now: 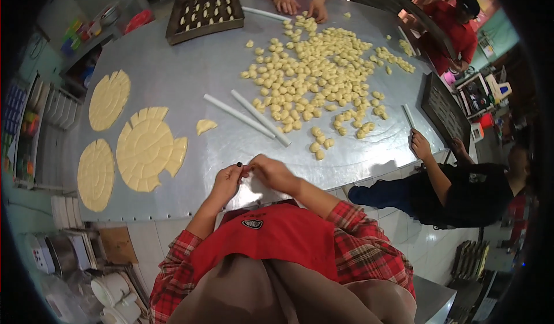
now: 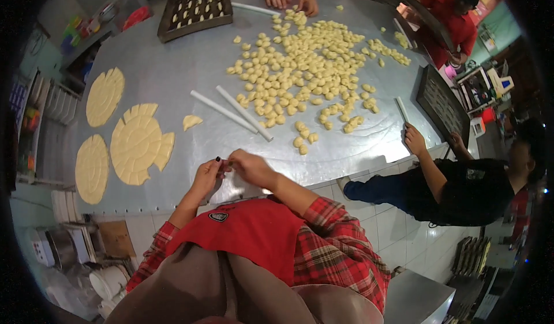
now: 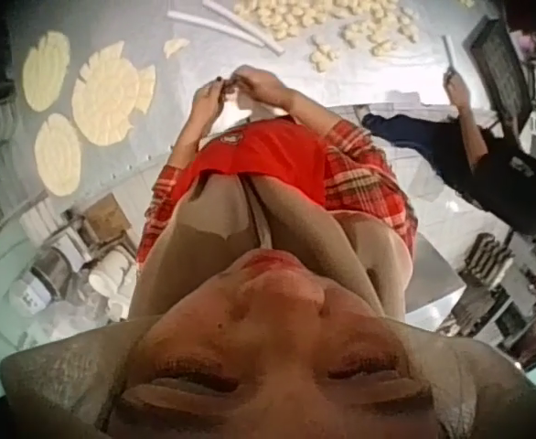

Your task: The person is shaping and portioning dough at a production table in a bakery or food production environment.

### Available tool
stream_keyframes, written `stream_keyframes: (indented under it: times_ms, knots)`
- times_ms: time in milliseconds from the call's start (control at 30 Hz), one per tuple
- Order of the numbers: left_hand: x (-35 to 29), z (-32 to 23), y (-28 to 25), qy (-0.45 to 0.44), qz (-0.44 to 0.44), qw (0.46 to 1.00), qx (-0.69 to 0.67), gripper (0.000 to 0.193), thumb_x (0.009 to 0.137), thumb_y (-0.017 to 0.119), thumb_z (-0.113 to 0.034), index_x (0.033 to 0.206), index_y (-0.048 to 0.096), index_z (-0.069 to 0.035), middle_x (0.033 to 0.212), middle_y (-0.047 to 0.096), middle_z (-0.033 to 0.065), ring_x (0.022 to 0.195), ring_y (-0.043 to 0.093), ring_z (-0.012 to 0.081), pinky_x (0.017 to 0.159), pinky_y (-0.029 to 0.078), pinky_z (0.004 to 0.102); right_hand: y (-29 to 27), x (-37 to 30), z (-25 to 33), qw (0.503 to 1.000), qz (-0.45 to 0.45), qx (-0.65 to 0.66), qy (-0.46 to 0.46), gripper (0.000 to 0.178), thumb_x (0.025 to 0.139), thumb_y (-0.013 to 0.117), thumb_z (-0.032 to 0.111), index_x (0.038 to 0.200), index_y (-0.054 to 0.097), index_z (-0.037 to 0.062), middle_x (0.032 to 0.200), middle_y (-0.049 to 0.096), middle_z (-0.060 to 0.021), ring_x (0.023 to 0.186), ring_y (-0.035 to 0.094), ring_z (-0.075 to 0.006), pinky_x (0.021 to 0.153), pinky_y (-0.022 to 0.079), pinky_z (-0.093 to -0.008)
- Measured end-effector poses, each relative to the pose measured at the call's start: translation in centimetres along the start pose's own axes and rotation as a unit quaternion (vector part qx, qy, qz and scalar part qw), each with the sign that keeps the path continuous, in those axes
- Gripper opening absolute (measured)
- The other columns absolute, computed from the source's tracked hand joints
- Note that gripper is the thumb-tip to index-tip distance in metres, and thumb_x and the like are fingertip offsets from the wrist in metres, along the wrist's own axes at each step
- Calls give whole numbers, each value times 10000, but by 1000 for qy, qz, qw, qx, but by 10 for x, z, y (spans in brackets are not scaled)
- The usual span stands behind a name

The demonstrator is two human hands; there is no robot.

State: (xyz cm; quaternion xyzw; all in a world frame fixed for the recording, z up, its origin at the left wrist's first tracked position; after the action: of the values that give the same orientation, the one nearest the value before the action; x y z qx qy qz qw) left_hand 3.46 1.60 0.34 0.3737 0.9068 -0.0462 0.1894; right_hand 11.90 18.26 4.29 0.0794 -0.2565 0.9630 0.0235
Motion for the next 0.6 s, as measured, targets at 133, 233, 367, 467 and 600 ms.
stream_keyframes:
  times_ms: [133,233,367,467,600]
  knots:
    - [37,-51,-49,242,-162,862,415,424,798,615,-99,1210,549,-21,1221,561,177,1117,535,330,947,431,376,-149,-4,-46,917,-191,-308,167,186,883,486,168,1018,570,73,932,615,-173,830,580,-375,704,442,-484]
    - [72,-60,-78,307,-216,727,575,580,773,613,-41,1328,447,-31,1206,551,191,1116,514,360,974,407,410,-267,9,-23,748,-300,-573,147,263,822,615,251,1056,643,136,1100,546,-251,988,537,-401,814,443,-473]
    - [98,-70,-95,120,-136,783,595,546,777,627,-72,1301,478,-54,1236,544,178,1149,485,384,945,416,430,-242,30,-6,819,-244,-515,63,378,801,657,232,1172,635,161,1305,441,-254,1180,442,-407,999,359,-493]
    - [99,-69,-97,163,-159,733,641,414,795,606,-78,1202,539,-55,1060,611,151,1015,551,373,833,453,474,-145,38,-15,948,-110,-297,31,379,784,678,180,1155,635,114,1312,464,-227,1137,487,-391,985,384,-467]
    - [74,-53,-92,127,-125,889,423,259,851,578,-116,1100,565,-46,955,647,152,901,612,327,765,481,413,-44,43,30,988,-28,-139,-67,472,780,650,100,1239,547,66,1357,416,-257,1179,472,-415,1003,386,-451]
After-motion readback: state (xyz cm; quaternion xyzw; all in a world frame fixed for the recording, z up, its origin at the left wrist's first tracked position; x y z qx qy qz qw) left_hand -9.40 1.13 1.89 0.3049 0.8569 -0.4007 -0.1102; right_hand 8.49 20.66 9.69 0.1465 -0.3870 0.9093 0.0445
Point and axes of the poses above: each hand's wrist, its own x-axis towards the middle knuckle, its own y-axis out of the palm, z = x × y, the point moved 2 cm from there along x, towards the middle knuckle
